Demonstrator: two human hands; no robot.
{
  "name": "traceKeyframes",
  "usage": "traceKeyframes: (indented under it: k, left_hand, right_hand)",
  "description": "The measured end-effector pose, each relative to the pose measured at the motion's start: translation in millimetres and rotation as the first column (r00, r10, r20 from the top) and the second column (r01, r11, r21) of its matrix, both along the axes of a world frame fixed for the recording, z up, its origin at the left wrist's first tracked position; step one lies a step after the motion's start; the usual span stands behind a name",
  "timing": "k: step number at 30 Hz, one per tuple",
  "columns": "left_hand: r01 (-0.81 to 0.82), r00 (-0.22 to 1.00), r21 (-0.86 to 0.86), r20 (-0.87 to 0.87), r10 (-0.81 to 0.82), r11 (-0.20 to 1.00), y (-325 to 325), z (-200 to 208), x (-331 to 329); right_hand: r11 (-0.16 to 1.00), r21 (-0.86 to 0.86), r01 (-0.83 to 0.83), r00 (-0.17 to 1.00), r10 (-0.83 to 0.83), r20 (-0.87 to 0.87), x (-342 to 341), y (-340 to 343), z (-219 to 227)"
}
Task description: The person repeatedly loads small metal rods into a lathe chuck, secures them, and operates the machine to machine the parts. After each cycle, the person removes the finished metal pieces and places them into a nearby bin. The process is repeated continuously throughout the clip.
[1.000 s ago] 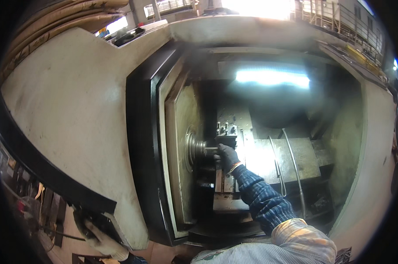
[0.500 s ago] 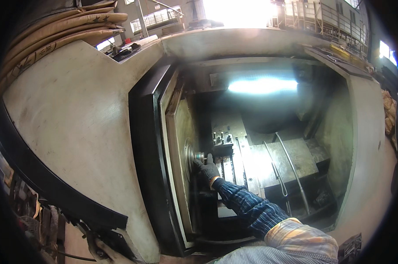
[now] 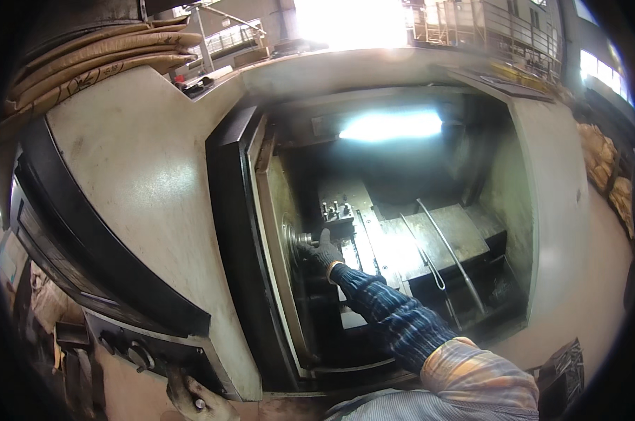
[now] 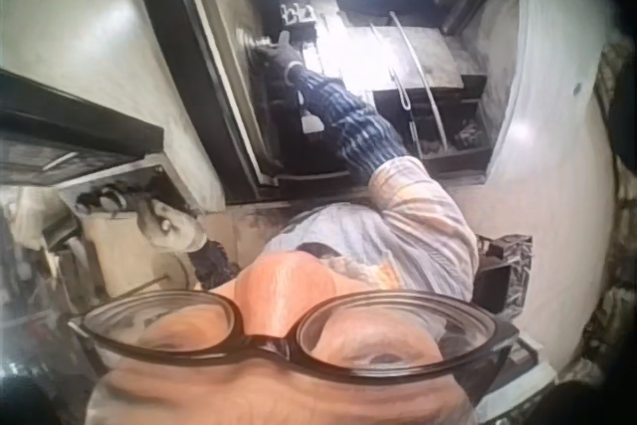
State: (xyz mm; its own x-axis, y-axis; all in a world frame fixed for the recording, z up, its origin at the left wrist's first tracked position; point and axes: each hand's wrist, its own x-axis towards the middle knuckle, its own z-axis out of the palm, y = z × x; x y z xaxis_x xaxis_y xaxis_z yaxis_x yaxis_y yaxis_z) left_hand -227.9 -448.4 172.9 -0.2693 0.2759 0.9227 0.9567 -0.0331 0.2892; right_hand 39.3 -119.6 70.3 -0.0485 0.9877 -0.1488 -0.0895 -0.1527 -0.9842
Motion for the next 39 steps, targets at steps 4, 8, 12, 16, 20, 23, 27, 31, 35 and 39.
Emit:
traceKeyframes:
  k: [4, 8, 12, 16, 20, 23, 27, 31, 35, 39]
  left_hand:
    - [-0.014, 0.999, 0.126, -0.038, 0.019, 0.992, 12, 6, 12]
    - [0.069, 0.997, 0.164, 0.031, -0.075, 0.984, 10, 20, 30]
    - [0.302, 0.953, 0.035, -0.048, -0.3, 0.953, 1, 36, 83]
    - [0.839, 0.52, -0.269, 0.145, -0.842, 0.472, -10, 35, 130]
    - [0.979, 0.163, -0.194, 0.581, -0.797, 0.059, 25, -31, 194]
    - [0.946, 0.125, -0.32, 0.523, -0.843, -0.059, 37, -45, 226]
    - [0.902, -0.035, -0.333, 0.578, -0.815, -0.275, 19, -85, 286]
    - [0.807, -0.104, -0.386, 0.653, -0.75, -0.447, -9, -69, 324]
    - [0.749, -0.055, -0.467, 0.664, -0.746, -0.47, -39, -86, 342]
    - [0.717, 0.048, -0.51, 0.717, -0.696, -0.475, -72, -92, 346]
  right_hand:
    - [0.978, 0.193, 0.08, 0.978, -0.114, 0.176, 35, -41, -40]
    - [0.995, -0.095, 0.03, 0.992, -0.041, -0.122, 75, -133, -45]
    - [0.966, 0.102, 0.236, 0.972, -0.232, -0.046, 147, -230, -91]
    - [0.832, -0.14, 0.537, 0.822, -0.554, -0.134, 191, -332, -67]
    - [0.598, 0.143, 0.788, 0.615, -0.777, -0.139, 254, -423, -107]
    - [0.306, -0.09, 0.948, 0.303, -0.952, -0.053, 270, -514, -85]
    - [-0.084, -0.167, 0.982, -0.1, -0.991, -0.091, 312, -617, -167]
    - [-0.351, 0.064, 0.934, -0.35, -0.865, 0.359, 340, -751, -294]
    - [-0.423, 0.41, 0.808, -0.555, -0.315, 0.77, 351, -808, -383]
    - [-0.456, 0.189, 0.87, -0.285, -0.151, 0.947, 367, -813, -396]
